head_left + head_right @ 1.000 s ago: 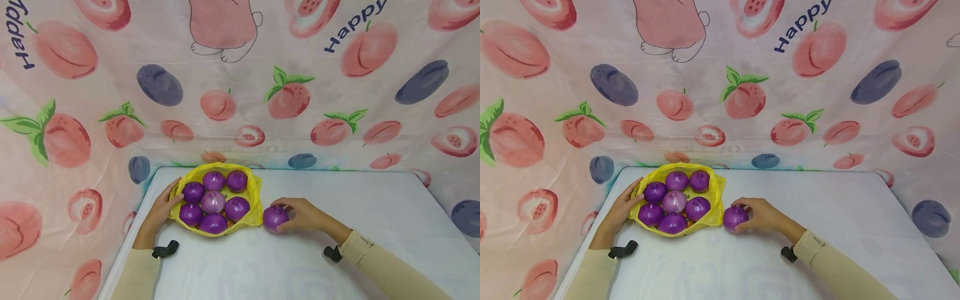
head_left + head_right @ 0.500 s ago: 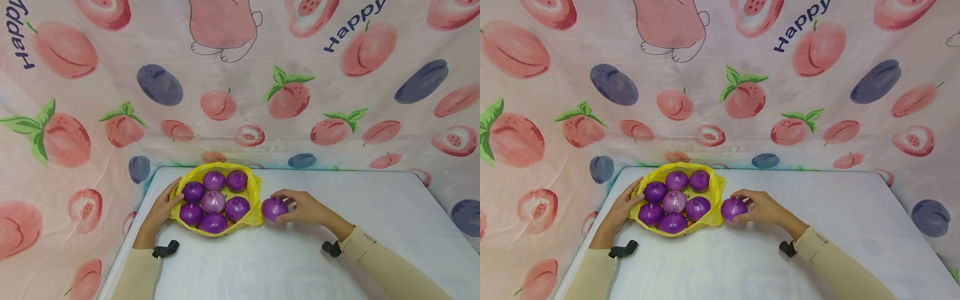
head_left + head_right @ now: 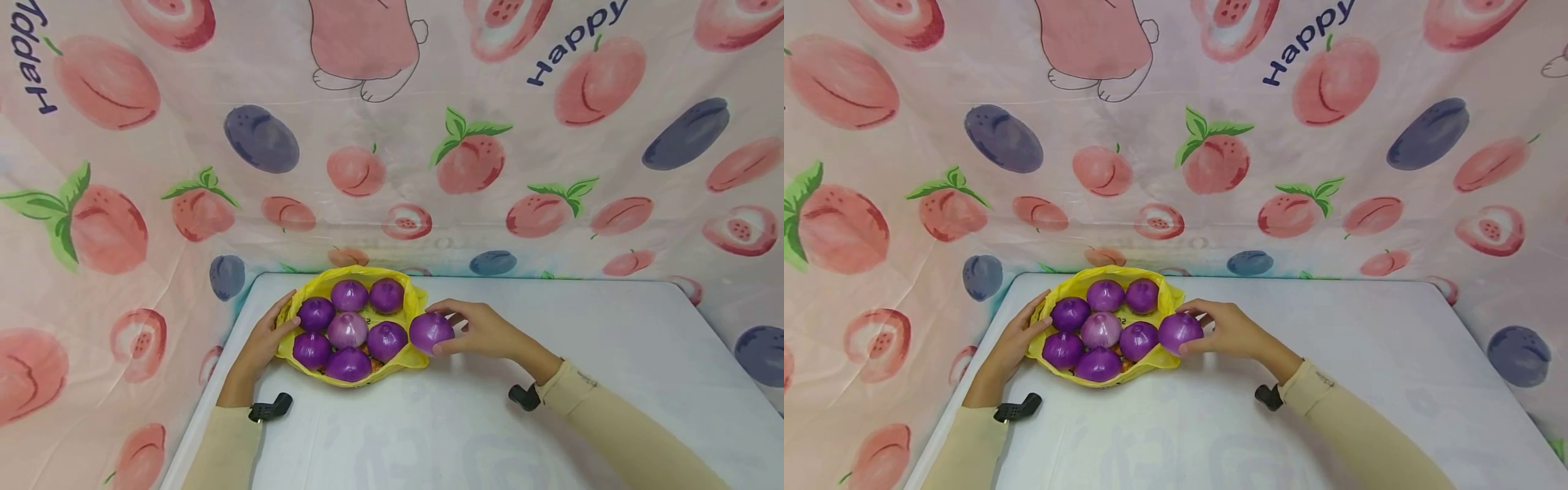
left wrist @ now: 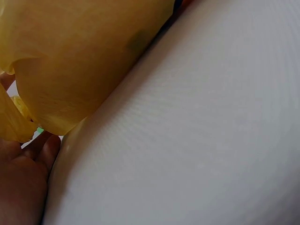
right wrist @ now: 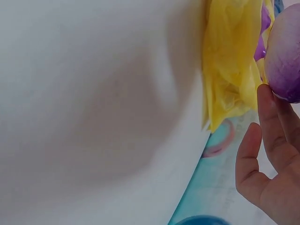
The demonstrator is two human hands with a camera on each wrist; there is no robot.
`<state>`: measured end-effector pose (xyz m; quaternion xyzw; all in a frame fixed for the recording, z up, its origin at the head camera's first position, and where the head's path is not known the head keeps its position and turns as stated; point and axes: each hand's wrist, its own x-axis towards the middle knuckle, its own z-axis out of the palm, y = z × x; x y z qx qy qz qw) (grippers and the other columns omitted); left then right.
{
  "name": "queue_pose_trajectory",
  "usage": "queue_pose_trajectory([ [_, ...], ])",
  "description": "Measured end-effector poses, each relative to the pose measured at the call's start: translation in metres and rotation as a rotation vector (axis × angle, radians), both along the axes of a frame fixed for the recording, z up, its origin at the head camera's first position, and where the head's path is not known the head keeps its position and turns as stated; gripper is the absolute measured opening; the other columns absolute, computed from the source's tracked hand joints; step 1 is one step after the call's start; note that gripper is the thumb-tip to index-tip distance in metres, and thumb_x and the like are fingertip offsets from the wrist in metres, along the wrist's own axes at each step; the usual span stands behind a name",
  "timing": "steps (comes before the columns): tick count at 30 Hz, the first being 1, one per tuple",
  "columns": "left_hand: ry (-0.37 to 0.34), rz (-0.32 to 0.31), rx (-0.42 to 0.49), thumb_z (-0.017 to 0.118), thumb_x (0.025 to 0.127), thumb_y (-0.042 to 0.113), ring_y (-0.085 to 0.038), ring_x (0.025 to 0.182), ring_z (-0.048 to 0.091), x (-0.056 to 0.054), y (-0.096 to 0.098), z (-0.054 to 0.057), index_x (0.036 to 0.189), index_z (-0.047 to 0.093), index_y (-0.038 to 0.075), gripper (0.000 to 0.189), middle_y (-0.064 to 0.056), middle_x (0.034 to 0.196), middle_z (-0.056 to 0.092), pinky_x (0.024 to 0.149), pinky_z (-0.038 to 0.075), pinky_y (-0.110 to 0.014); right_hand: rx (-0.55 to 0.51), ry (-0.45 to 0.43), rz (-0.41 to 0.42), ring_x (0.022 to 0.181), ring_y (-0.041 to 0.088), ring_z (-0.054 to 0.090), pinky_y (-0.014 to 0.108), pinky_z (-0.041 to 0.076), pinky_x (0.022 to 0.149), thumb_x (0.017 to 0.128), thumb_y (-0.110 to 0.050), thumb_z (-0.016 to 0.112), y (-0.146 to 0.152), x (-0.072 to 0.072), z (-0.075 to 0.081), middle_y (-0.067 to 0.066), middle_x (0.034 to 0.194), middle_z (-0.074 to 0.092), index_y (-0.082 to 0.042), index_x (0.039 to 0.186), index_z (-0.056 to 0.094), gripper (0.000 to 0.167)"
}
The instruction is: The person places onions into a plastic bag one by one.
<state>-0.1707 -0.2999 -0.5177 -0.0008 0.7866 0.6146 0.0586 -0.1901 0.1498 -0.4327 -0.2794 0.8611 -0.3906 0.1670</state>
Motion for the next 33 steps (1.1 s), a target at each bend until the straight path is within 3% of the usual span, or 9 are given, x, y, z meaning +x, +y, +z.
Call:
queue_pose_trajectory([
  [13,-0.006,0.005,-0.004,0.062,0.102,0.037,-0.03,0.157,0.019,-0.001,0.0,0.0,0.161,0.031,0.033,0.067,-0.004,0.17,0.024,0.127,0.019,-0.055,0.011,0.011,-0.002,0.115,0.021,0.062,0.047,0.054,0.092,0.078,-0.051,0.085,-0.023,-0.008,0.006,-0.005,0.132,0.066,-0.033,0.137,0.06,0.066],
  [20,-0.015,0.002,0.001,0.063,0.101,0.037,-0.03,0.157,0.019,0.0,0.0,0.001,0.162,0.03,0.033,0.069,-0.004,0.17,0.023,0.127,0.019,-0.055,-0.001,0.021,0.014,0.115,0.024,0.062,0.055,0.053,0.095,0.078,-0.051,0.085,-0.035,-0.014,0.011,-0.005,0.132,0.066,-0.034,0.136,0.06,0.066],
  [33,-0.015,0.005,-0.019,0.063,0.101,0.038,-0.032,0.157,0.018,0.001,0.0,0.003,0.162,0.03,0.033,0.069,-0.006,0.17,0.023,0.127,0.019,-0.057,-0.004,0.044,0.006,0.116,0.02,0.06,0.035,0.059,0.086,0.078,-0.053,0.085,-0.063,-0.021,0.016,-0.004,0.132,0.065,-0.031,0.137,0.061,0.067],
])
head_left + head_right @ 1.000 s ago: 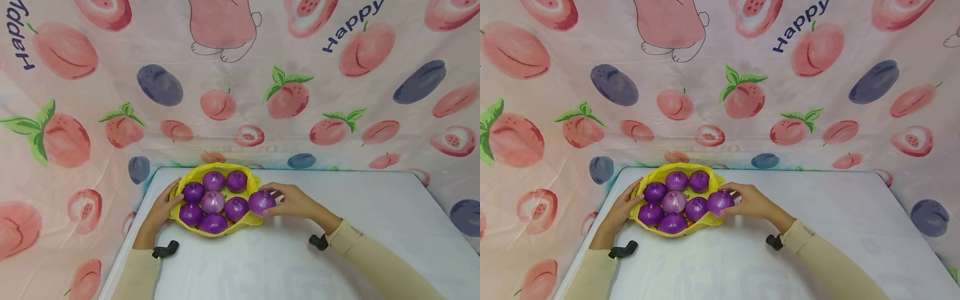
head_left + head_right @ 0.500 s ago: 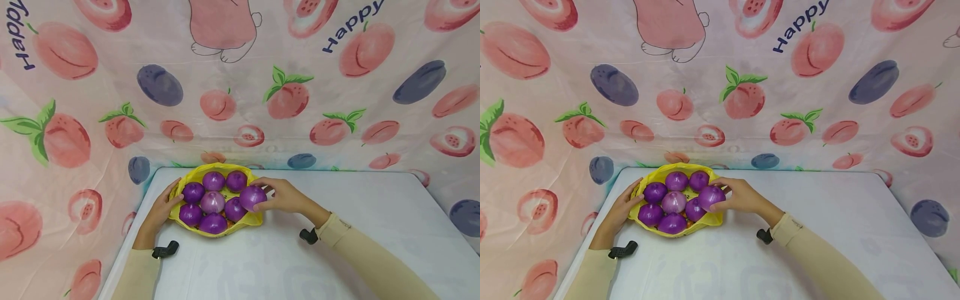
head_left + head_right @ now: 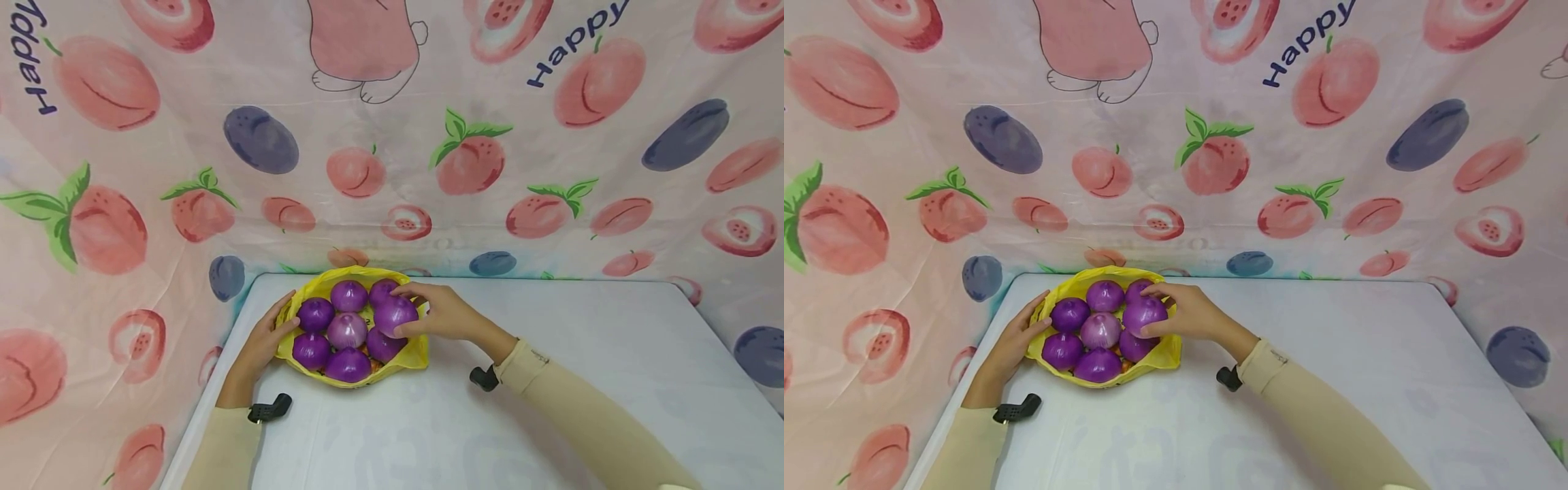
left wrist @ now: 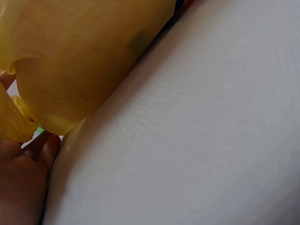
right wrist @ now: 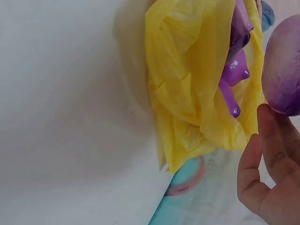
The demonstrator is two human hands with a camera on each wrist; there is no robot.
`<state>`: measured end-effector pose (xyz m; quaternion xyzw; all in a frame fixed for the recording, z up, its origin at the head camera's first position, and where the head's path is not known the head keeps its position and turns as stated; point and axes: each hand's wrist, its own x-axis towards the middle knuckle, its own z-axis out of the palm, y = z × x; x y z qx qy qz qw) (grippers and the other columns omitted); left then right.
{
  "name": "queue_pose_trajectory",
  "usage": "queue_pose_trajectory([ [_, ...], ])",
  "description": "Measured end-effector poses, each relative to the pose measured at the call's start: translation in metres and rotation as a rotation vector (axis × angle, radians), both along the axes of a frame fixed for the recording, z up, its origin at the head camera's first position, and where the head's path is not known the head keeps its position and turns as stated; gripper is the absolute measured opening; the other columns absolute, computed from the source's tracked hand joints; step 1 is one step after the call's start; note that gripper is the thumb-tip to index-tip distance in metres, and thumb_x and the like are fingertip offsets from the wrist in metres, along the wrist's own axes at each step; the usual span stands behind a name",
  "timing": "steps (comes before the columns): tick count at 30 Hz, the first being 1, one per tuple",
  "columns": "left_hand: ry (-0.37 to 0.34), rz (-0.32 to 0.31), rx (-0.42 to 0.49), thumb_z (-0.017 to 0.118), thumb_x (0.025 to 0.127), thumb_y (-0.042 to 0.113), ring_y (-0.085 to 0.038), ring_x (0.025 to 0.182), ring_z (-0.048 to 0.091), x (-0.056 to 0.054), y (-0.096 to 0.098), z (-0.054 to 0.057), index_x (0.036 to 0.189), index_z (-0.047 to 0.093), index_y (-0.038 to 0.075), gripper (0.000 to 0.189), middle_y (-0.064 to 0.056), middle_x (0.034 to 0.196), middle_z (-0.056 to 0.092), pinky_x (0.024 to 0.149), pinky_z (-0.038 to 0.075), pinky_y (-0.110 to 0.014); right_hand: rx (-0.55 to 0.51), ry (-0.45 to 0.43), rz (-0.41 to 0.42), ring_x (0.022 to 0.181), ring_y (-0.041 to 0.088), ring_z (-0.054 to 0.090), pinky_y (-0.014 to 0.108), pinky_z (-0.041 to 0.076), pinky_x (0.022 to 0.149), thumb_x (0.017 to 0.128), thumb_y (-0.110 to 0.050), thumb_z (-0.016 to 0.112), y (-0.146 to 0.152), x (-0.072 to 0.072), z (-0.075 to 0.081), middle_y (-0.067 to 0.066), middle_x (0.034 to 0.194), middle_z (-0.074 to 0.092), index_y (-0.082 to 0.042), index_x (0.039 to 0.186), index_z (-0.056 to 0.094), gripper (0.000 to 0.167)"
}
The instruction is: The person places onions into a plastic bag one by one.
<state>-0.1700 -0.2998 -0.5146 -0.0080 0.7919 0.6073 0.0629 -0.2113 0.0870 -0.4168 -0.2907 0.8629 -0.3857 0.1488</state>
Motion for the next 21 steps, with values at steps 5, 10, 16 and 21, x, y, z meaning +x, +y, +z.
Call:
queue_pose_trajectory([
  [5,-0.004,0.005,-0.003,0.063,0.101,0.038,-0.032,0.157,0.018,0.0,0.0,0.0,0.162,0.03,0.032,0.07,-0.006,0.17,0.023,0.126,0.02,-0.057,0.017,0.005,-0.032,0.115,0.021,0.061,0.035,0.06,0.09,0.077,-0.055,0.085,-0.014,-0.003,0.0,-0.003,0.13,0.066,-0.027,0.138,0.062,0.072],
  [10,-0.007,0.008,-0.008,0.063,0.101,0.038,-0.033,0.157,0.019,0.0,0.0,0.0,0.162,0.03,0.032,0.07,-0.006,0.17,0.023,0.126,0.021,-0.057,-0.005,0.01,-0.038,0.115,0.021,0.062,0.043,0.058,0.097,0.078,-0.053,0.085,-0.029,-0.007,-0.001,-0.003,0.131,0.066,-0.027,0.137,0.062,0.069],
  [16,-0.007,0.006,-0.006,0.063,0.101,0.039,-0.032,0.157,0.019,0.0,0.001,0.0,0.162,0.03,0.033,0.07,-0.006,0.17,0.023,0.126,0.02,-0.057,0.014,0.012,-0.064,0.114,0.019,0.063,0.038,0.059,0.093,0.077,-0.055,0.085,-0.042,-0.009,-0.004,-0.003,0.13,0.067,-0.026,0.138,0.062,0.072],
  [21,-0.008,0.004,0.001,0.063,0.101,0.039,-0.031,0.156,0.02,0.0,0.0,-0.001,0.162,0.03,0.033,0.069,-0.005,0.17,0.024,0.126,0.021,-0.055,0.039,0.017,-0.069,0.118,0.021,0.063,0.041,0.06,0.093,0.079,-0.056,0.083,-0.051,-0.012,-0.009,-0.001,0.134,0.065,-0.023,0.142,0.059,0.075],
])
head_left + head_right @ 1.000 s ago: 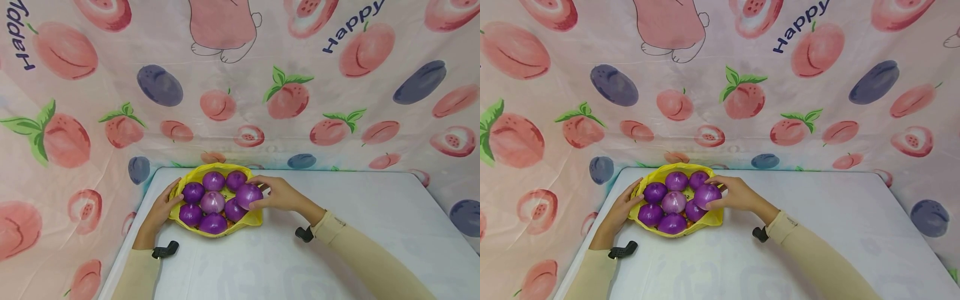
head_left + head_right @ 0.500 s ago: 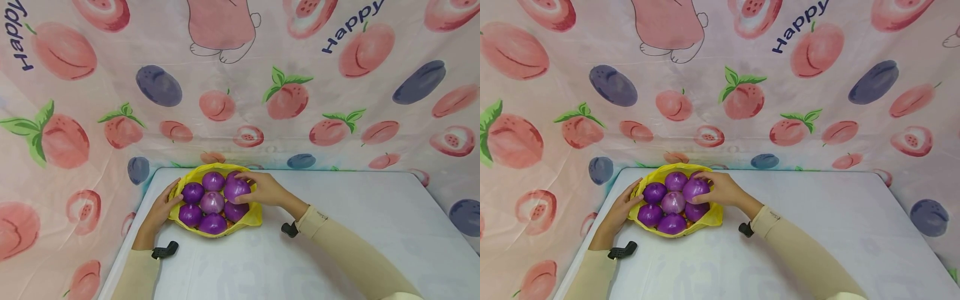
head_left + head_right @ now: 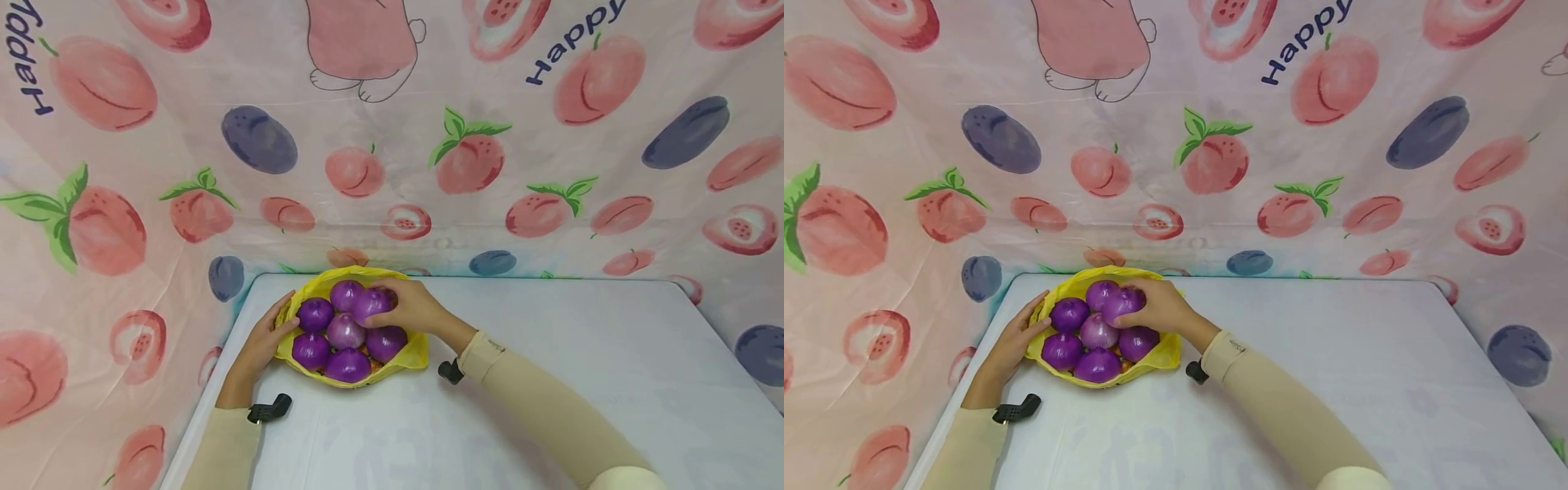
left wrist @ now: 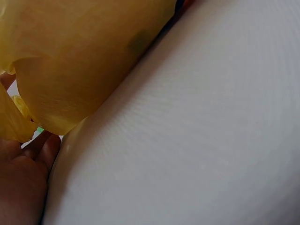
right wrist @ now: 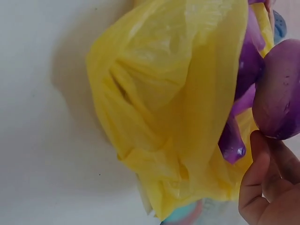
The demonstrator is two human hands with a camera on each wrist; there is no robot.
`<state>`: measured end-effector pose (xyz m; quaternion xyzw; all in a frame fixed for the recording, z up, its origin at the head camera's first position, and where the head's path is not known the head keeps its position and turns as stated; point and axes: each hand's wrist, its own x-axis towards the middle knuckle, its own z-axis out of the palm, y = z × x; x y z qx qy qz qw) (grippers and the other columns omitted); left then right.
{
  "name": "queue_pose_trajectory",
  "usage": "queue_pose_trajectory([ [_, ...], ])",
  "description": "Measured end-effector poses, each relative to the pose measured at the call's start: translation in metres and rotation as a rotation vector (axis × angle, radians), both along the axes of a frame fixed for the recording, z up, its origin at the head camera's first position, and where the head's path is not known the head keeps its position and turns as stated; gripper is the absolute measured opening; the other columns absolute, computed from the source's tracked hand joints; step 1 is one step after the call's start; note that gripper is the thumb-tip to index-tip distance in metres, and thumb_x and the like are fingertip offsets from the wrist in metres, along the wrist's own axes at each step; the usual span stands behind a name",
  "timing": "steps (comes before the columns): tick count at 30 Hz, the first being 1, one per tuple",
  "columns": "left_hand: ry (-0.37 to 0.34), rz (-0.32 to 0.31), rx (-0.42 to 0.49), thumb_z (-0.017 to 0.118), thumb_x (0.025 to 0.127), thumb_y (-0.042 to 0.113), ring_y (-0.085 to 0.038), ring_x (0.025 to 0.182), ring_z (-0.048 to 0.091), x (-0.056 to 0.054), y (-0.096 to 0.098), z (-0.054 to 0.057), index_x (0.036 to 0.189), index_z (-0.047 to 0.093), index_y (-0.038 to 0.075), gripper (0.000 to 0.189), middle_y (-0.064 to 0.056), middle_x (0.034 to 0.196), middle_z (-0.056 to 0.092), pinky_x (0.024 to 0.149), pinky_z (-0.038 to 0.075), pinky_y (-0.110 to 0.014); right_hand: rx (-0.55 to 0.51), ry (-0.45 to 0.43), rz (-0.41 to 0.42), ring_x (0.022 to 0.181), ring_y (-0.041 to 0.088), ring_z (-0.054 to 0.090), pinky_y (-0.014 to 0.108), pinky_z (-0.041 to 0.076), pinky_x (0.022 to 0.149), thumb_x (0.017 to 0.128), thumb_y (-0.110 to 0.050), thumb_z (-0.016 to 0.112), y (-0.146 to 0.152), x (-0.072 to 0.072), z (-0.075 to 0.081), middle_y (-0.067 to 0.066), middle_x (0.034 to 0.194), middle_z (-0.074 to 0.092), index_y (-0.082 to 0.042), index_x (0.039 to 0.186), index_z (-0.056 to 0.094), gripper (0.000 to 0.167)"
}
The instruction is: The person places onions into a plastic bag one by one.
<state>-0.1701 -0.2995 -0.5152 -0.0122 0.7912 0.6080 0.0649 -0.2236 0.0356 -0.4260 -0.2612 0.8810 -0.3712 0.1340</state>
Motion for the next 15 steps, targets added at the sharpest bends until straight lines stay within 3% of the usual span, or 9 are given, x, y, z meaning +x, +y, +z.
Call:
queue_pose_trajectory([
  [15,0.012,-0.006,-0.003,0.062,0.102,0.038,-0.028,0.156,0.022,0.0,0.0,-0.001,0.161,0.031,0.035,0.067,-0.003,0.169,0.025,0.126,0.023,-0.053,0.098,0.073,-0.028,0.121,0.024,0.063,0.043,0.056,0.1,0.083,-0.051,0.081,-0.018,-0.005,-0.01,0.004,0.134,0.067,-0.02,0.142,0.059,0.07],
])
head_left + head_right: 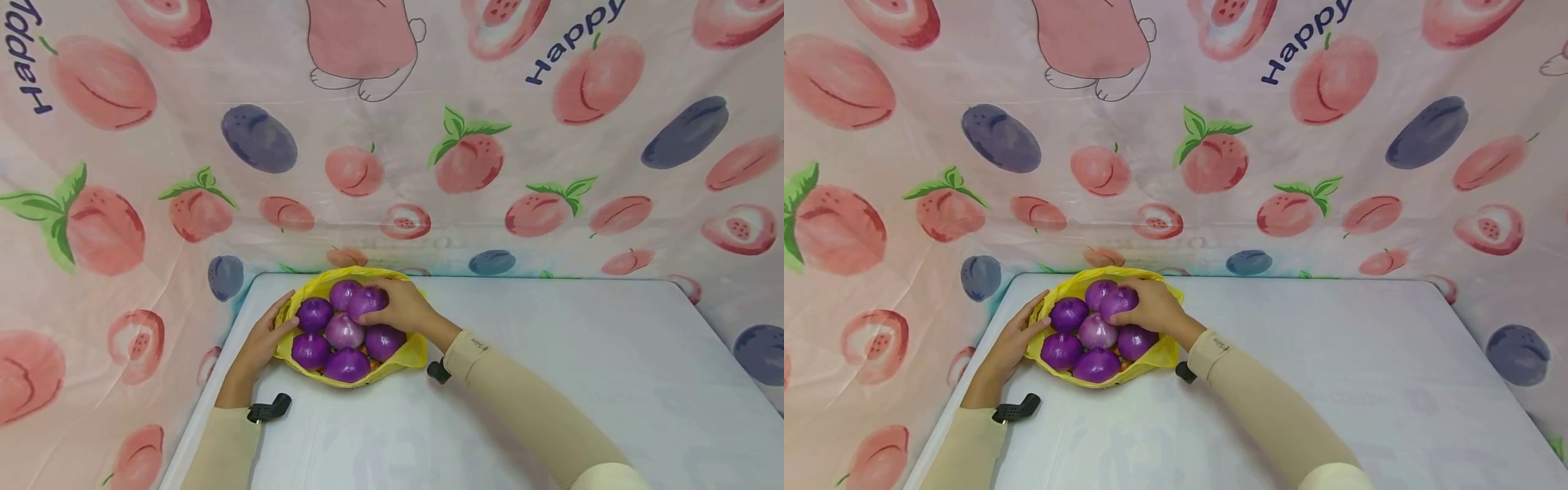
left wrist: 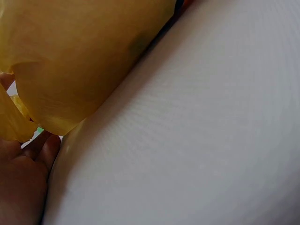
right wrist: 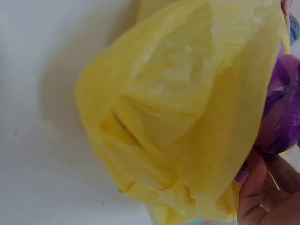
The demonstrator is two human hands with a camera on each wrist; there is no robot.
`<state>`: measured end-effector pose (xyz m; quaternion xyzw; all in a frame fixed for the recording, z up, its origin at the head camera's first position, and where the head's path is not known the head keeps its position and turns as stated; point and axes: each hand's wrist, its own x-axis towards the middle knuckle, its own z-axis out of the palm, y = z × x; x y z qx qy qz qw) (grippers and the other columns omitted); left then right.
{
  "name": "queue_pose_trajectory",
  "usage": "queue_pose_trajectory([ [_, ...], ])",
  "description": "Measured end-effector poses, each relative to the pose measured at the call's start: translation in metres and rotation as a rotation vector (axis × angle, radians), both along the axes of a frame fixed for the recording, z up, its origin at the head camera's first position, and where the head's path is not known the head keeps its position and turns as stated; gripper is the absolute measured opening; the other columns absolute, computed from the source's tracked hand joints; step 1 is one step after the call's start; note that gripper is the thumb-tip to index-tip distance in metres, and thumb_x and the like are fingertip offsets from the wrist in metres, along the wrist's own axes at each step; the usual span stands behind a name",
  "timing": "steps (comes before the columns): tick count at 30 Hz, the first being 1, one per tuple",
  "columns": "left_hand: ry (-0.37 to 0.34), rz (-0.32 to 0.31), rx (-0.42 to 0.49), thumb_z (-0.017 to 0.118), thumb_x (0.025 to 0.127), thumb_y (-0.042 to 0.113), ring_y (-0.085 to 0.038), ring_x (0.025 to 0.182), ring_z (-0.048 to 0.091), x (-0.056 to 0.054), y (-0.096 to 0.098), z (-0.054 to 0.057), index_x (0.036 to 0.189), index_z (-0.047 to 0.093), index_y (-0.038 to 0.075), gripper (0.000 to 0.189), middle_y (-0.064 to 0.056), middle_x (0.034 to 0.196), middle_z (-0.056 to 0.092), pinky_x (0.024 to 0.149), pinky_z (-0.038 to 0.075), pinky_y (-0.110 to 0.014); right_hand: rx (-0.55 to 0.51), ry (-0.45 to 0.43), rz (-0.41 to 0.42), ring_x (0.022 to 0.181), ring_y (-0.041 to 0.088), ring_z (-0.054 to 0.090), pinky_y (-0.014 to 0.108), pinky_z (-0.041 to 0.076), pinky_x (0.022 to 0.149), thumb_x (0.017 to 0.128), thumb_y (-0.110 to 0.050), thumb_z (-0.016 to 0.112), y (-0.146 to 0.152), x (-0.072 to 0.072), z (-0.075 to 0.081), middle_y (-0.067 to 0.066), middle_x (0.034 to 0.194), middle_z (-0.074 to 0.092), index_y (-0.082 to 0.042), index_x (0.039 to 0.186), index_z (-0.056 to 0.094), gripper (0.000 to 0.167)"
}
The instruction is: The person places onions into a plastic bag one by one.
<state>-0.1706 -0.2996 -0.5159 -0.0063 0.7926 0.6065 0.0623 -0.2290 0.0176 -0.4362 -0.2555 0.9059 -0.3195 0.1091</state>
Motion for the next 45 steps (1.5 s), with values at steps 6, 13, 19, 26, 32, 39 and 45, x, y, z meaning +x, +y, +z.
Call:
queue_pose_trajectory([
  [6,0.007,-0.004,0.006,0.062,0.102,0.038,-0.029,0.156,0.021,0.0,0.001,0.0,0.161,0.031,0.035,0.067,-0.003,0.169,0.025,0.126,0.022,-0.054,0.005,0.015,-0.008,0.121,0.026,0.063,0.044,0.055,0.102,0.084,-0.049,0.082,-0.001,-0.001,-0.003,0.006,0.135,0.067,-0.017,0.142,0.059,0.071],
  [13,0.009,-0.004,0.001,0.062,0.102,0.038,-0.03,0.157,0.02,0.0,0.0,0.0,0.161,0.031,0.034,0.067,-0.004,0.169,0.025,0.126,0.022,-0.055,0.019,0.02,-0.015,0.123,0.029,0.062,0.047,0.054,0.103,0.084,-0.044,0.083,-0.002,-0.002,-0.005,0.01,0.137,0.065,-0.012,0.144,0.058,0.073],
  [19,0.008,-0.003,0.013,0.063,0.101,0.037,-0.03,0.157,0.019,-0.001,0.001,0.0,0.162,0.031,0.03,0.069,-0.004,0.169,0.025,0.127,0.02,-0.055,0.039,0.024,-0.023,0.124,0.029,0.061,0.047,0.053,0.105,0.084,-0.045,0.083,-0.003,-0.003,-0.006,0.01,0.138,0.064,-0.012,0.144,0.057,0.073],
  [26,0.011,-0.003,0.005,0.063,0.101,0.037,-0.03,0.157,0.017,0.0,0.0,0.0,0.161,0.031,0.031,0.068,-0.004,0.17,0.023,0.127,0.018,-0.056,0.048,0.031,-0.035,0.127,0.03,0.059,0.047,0.052,0.106,0.084,-0.046,0.083,-0.004,-0.003,-0.008,0.009,0.14,0.062,-0.014,0.144,0.058,0.073],
  [32,0.01,-0.006,0.02,0.062,0.102,0.035,-0.031,0.158,0.015,0.0,0.0,0.0,0.162,0.031,0.031,0.068,-0.005,0.17,0.022,0.128,0.015,-0.057,0.05,0.029,-0.051,0.127,0.032,0.057,0.048,0.052,0.106,0.082,-0.047,0.084,-0.004,-0.002,-0.013,0.013,0.141,0.059,-0.016,0.143,0.059,0.073],
  [39,0.019,-0.004,0.009,0.062,0.102,0.035,-0.031,0.158,0.014,0.0,-0.001,0.0,0.161,0.032,0.032,0.067,-0.005,0.17,0.022,0.128,0.013,-0.057,0.045,0.025,-0.067,0.129,0.036,0.054,0.052,0.051,0.106,0.081,-0.046,0.085,-0.006,-0.001,-0.018,0.017,0.143,0.055,-0.017,0.143,0.06,0.073],
  [45,0.019,-0.015,0.021,0.061,0.103,0.034,-0.031,0.158,0.016,-0.001,-0.001,-0.001,0.162,0.031,0.032,0.066,-0.005,0.17,0.022,0.127,0.016,-0.057,0.079,0.038,-0.066,0.12,0.029,0.057,0.049,0.054,0.102,0.08,-0.047,0.086,-0.008,0.001,-0.023,0.013,0.133,0.056,-0.017,0.142,0.062,0.073],
])
